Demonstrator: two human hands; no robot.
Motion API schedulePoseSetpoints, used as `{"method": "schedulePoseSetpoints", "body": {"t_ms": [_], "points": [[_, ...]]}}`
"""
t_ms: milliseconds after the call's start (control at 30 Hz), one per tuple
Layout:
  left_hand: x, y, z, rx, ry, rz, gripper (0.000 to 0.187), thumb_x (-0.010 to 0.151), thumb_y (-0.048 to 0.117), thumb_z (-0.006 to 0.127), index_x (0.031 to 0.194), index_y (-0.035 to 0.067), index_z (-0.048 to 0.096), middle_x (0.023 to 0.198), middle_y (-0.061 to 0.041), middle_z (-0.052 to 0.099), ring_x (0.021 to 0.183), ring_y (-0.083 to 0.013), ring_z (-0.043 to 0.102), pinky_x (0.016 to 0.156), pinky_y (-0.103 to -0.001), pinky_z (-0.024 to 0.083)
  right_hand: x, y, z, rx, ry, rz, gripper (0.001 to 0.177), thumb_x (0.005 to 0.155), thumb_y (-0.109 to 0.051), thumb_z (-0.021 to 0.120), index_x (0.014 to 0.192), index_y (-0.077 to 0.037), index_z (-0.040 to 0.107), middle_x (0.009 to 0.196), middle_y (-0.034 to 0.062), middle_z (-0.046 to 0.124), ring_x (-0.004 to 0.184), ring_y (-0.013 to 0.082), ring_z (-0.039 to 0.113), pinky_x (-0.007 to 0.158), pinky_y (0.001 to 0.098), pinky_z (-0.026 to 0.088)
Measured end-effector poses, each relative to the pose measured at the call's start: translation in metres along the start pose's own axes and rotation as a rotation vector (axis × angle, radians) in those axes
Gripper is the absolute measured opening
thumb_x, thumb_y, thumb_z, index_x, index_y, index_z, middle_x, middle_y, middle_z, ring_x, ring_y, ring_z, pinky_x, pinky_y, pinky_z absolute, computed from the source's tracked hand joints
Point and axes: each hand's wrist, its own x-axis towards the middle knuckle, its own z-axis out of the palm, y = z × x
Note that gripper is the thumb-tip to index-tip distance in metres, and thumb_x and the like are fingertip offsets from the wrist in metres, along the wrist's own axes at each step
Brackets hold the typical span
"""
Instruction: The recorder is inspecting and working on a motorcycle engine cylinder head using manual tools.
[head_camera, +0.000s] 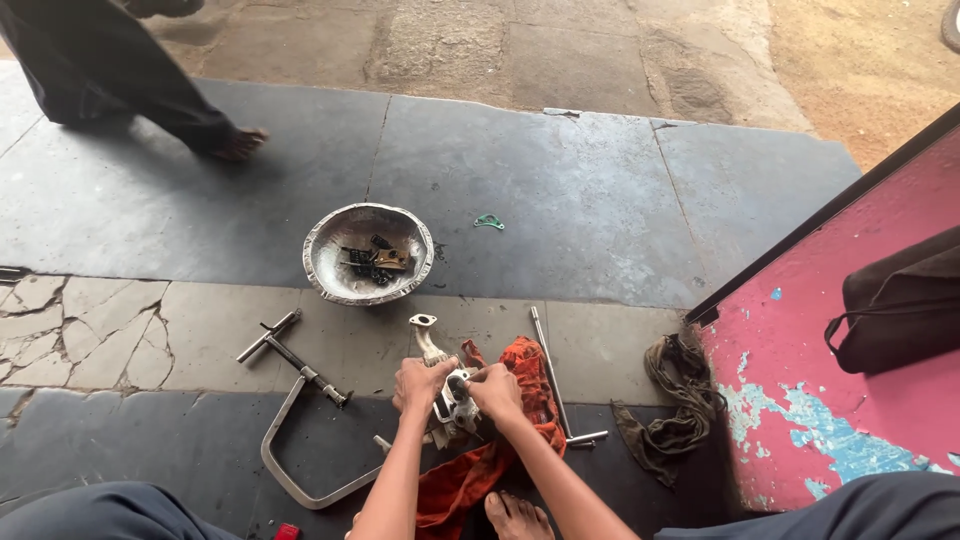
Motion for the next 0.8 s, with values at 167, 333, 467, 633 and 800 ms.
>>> {"method": "schedulePoseSetpoints", "body": {"t_ms": [167,333,467,633,800], "points": [[0.001,0.002,0.000,0.018,0.016,-0.027,0.051,0.065,0.055,0.085,0.097,0.015,0.082,0.103,-0.012,0.079,0.100,-0.0335,0.075,0.087,-0.048,0.056,0.001,0.005,0.011,0.031,0.063,0.022,0.027,0.079,-0.029,0.081,0.102,-0.015,0.084,0.099,0.0125,0.078,0.098,0.0261,0.074,0.090,0.0372,0.055],[0.005,-0.001,0.003,0.025,0.053,-0.031,0.056,0.064,0.056,0.087,0.095,0.010,0.079,0.103,-0.014,0.078,0.099,-0.0335,0.075,0.087,-0.049,0.055,-0.003,-0.002,0.010,0.133,0.043,0.025,0.025,0.079,-0.027,0.079,0.099,-0.012,0.082,0.096,0.0126,0.081,0.094,0.0256,0.079,0.088,0.0358,0.058],[0.000,0.002,0.002,0.028,0.013,-0.036,0.054,0.065,0.056,0.085,0.090,0.008,0.080,0.101,-0.013,0.079,0.097,-0.0333,0.075,0.086,-0.049,0.055,-0.004,-0.004,0.006,0.075,0.059,0.007,0.026,0.080,-0.029,0.082,0.100,-0.012,0.082,0.096,0.0135,0.080,0.094,0.0256,0.077,0.089,0.0372,0.057],[0.000,0.003,0.001,0.026,0.007,-0.036,0.053,0.065,0.055,0.085,0.090,0.009,0.081,0.101,-0.013,0.080,0.097,-0.0333,0.075,0.087,-0.049,0.056,-0.016,-0.021,-0.006,-0.017,0.035,-0.033,0.026,0.082,-0.028,0.082,0.105,-0.014,0.081,0.099,0.0137,0.078,0.096,0.0272,0.074,0.089,0.0393,0.056],[0.004,-0.005,0.006,0.000,0.050,-0.033,0.059,0.064,0.056,0.087,0.093,0.005,0.079,0.105,-0.016,0.078,0.100,-0.0360,0.074,0.088,-0.050,0.054,-0.026,-0.027,-0.006,-0.110,0.136,-0.368,0.012,0.084,-0.012,0.076,0.094,-0.006,0.079,0.095,0.0150,0.077,0.091,0.0326,0.075,0.083,0.0410,0.058]]}}
